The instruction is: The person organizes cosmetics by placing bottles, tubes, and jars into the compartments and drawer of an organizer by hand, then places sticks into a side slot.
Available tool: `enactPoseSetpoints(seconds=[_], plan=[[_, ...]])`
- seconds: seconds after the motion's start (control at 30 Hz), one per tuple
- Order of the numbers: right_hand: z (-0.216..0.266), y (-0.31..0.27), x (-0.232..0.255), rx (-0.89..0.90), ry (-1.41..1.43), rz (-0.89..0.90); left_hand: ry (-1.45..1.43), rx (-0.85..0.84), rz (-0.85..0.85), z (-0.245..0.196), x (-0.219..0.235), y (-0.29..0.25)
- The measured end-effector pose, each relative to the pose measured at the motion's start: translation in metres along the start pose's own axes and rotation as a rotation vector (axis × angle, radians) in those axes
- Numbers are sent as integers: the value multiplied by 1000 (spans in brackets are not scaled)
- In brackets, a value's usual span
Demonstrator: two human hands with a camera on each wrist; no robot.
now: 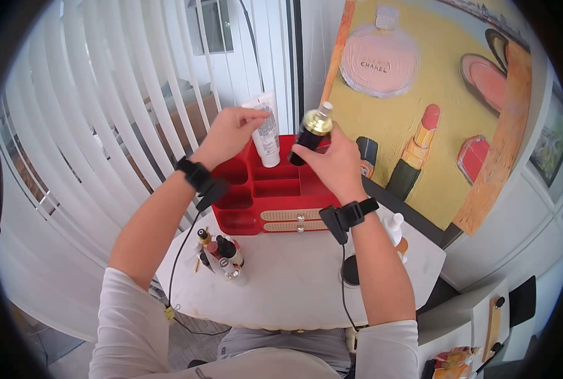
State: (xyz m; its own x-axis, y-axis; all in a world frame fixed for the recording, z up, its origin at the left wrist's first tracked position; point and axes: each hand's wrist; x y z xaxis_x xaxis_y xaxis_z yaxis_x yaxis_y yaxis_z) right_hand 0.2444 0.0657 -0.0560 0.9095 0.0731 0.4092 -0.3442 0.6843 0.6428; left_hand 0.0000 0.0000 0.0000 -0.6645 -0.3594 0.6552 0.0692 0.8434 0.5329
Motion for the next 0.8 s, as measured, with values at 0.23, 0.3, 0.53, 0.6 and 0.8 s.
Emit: enactPoseSetpoints(seconds=[0.23,0.3,0.53,0.6,0.8], plan=[[-32,18,-1,-73,19,57,329,-103,5,48,-18,16],[-39,31,-9,-46,28,106,377,-114,68,49,-20,14],[-34,56,-52,-82,-80,321,711,59,318,36,-8,2],[-31,56,-60,-110,-122,379,704,22,288,41,-11,-5],[-39,50,-61,-60,-172,446,582,-157,136,35,2,-35]])
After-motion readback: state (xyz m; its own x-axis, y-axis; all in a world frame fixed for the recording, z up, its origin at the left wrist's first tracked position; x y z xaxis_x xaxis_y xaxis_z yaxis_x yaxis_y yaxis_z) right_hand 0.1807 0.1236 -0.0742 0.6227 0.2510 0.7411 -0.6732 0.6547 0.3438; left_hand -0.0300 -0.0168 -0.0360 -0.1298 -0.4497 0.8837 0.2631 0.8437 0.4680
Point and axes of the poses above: each hand's wrist, its own y-axis towards the middle knuckle, its own x-axis out of the back of the hand, z = x × y, and after that the axes turned 6 degrees about z, right-handed
